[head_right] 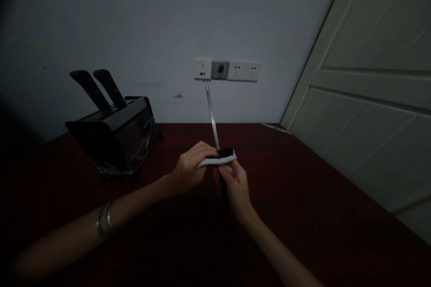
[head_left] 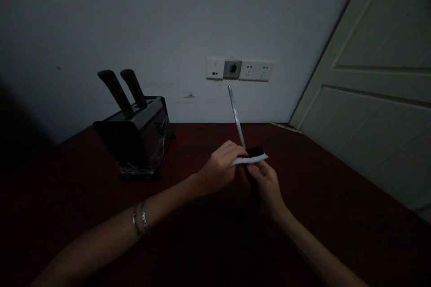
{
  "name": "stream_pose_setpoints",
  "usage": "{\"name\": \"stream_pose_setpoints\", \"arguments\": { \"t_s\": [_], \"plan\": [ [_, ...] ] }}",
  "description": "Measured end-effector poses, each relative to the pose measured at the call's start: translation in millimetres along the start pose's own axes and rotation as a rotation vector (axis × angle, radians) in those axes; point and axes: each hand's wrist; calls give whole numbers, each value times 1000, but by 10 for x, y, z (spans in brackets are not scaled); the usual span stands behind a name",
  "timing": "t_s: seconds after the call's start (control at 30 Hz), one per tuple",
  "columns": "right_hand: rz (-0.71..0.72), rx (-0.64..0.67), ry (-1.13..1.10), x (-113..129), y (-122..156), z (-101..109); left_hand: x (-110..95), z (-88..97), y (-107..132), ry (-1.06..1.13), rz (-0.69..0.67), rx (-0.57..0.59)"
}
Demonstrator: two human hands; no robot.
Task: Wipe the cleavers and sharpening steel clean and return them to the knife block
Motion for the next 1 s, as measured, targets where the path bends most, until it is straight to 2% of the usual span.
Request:
{"name": "stream_pose_setpoints", "arguments": {
  "t_s": [0.1,0.23,0.5,0.63,0.8,0.87,1.0],
  "plan": [
    [38,-35,29,-27,-19,0,-7,1,-5,-31,-38,33],
    [29,17,1,1,10,-7,-1,5,-4,17,-7,-23],
    [-115,148,-124,103,63,-24,5,34,-12,133,132,-94],
    [-116,154,-155,115,44,-18,48,43,16,141,198,-73],
    [-74,137,-65,123,17,1,77,107,-28,156,309,-30],
    [-60,134,-45,128,11,0,89,156,-73,156,370,-92],
    [-30,127,-8,127,4,-10,148,261,-147,71,499,-342]
  ]
}}
Point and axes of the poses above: each hand's wrist, its own y-axis away from the middle knuckle, its own z-axis out of the back of the hand, x = y × z, and after that the axes turned 7 degrees about -z, right-handed
